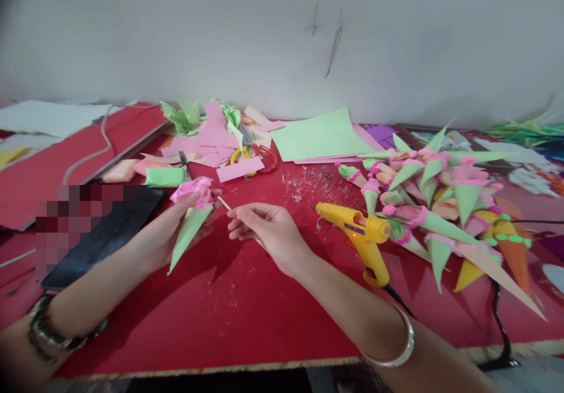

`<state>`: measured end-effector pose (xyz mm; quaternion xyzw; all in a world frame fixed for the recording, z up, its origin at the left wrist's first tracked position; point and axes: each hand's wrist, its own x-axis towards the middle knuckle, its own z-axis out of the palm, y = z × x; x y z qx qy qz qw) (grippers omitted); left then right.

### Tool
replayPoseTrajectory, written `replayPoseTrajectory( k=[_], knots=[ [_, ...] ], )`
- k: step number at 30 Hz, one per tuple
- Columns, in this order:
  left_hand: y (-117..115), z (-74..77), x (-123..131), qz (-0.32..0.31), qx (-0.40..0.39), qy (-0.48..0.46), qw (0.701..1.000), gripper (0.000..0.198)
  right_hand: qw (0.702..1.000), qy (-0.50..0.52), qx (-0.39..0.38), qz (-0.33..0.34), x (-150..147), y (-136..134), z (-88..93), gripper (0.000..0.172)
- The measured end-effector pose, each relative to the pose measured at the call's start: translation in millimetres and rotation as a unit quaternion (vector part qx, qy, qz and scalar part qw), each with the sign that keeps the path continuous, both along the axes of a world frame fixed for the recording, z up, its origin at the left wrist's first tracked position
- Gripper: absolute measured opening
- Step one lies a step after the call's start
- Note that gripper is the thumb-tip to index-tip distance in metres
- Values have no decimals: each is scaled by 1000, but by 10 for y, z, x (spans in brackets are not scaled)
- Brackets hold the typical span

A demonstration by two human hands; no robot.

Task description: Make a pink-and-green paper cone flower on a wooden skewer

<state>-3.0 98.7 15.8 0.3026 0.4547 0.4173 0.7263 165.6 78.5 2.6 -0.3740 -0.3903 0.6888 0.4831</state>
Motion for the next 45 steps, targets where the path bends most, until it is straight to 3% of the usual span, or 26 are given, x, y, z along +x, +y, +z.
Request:
replayPoseTrajectory(
  k=[8,16,22,45],
  knots=[
    [-29,-36,15,-31,35,-40,998,10,998,-2,18,-56,-35,-1,26,11],
    [-43,-55,32,-86,79,-26,993,12,987,-88,116,-71,-14,-56,56,8],
    [-57,-83,42,-108,91,-2,990,16,967,-146,206,-39,-20,-52,51,3],
    [-101,-90,65,-147,171,58,973,22,978,-139,150,-36,-69,-81,76,13]
  ],
)
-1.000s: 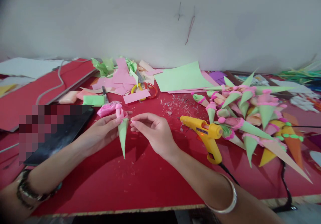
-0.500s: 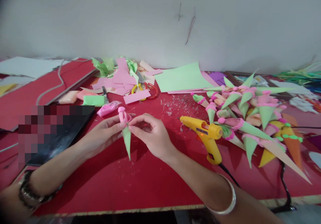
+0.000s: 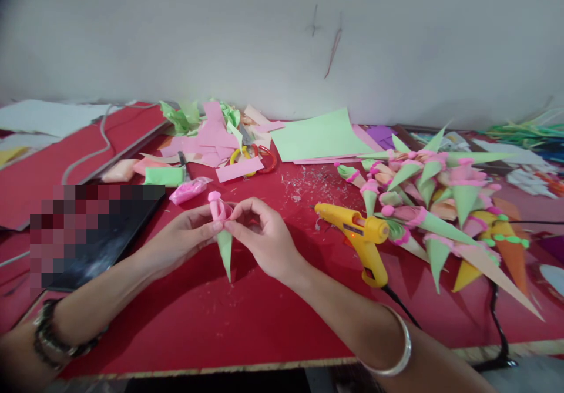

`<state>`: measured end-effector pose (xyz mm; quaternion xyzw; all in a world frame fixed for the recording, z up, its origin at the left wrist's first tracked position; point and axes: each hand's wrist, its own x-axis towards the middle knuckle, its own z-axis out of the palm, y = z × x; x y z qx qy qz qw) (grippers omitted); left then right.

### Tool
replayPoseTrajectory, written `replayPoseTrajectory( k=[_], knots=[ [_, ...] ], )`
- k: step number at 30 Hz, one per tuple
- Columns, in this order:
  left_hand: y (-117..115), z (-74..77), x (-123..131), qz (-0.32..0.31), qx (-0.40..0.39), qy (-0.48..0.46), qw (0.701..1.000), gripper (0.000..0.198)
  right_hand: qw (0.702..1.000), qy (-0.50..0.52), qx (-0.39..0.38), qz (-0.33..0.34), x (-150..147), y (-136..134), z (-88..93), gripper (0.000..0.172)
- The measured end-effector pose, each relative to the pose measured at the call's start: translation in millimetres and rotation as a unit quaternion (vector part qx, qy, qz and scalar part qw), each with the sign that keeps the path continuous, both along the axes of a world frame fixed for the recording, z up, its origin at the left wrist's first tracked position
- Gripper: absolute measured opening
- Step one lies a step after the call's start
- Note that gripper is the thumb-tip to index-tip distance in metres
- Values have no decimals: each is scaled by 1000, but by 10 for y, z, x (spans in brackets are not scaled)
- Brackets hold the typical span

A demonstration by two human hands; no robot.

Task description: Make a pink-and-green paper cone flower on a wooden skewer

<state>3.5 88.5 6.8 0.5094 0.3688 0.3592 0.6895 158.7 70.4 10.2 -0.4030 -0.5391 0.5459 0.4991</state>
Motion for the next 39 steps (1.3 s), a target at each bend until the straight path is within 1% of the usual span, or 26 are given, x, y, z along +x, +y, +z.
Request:
replayPoseTrajectory(
  k=[6,8,13,16,18,19,21,23,27,30,33,36,38,39],
  knots=[
    [-5,28,8,-5,-14,-22,1000,20,995,78,-35,47,23,38,-42,18],
    [-4,26,4,-3,-12,-21,1000,19,995,77,-36,52,21,35,-32,19],
    [1,29,-1,-5,-2,0,1000,22,998,41,-30,31,12,19,-27,18],
    [0,60,5,2,30,38,999,24,997,58,-35,32,28,38,-63,18],
    [3,71,0,31,93,99,990,25,997,67,-32,22,46,56,-80,19],
    [8,69,-8,48,137,139,980,24,997,68,-30,16,53,63,-83,19],
    [23,50,-34,80,223,218,947,22,997,67,-31,8,62,69,-79,18],
    [44,22,-66,101,278,272,916,21,997,62,-37,7,63,66,-70,17],
    [83,18,-106,127,315,338,878,30,997,60,-46,3,51,54,-66,16],
    [114,66,-126,140,340,369,854,23,997,63,-47,-3,47,55,-66,16],
    [159,95,-168,187,375,384,823,22,997,54,-46,-9,50,56,-60,15],
    [206,62,-232,232,400,405,789,26,998,33,-43,-13,53,48,-52,13],
    [230,15,-272,235,405,434,769,34,999,22,-42,-14,50,41,-44,13],
    [241,-10,-289,224,402,458,761,39,999,17,-42,-14,48,37,-39,13]
  ],
)
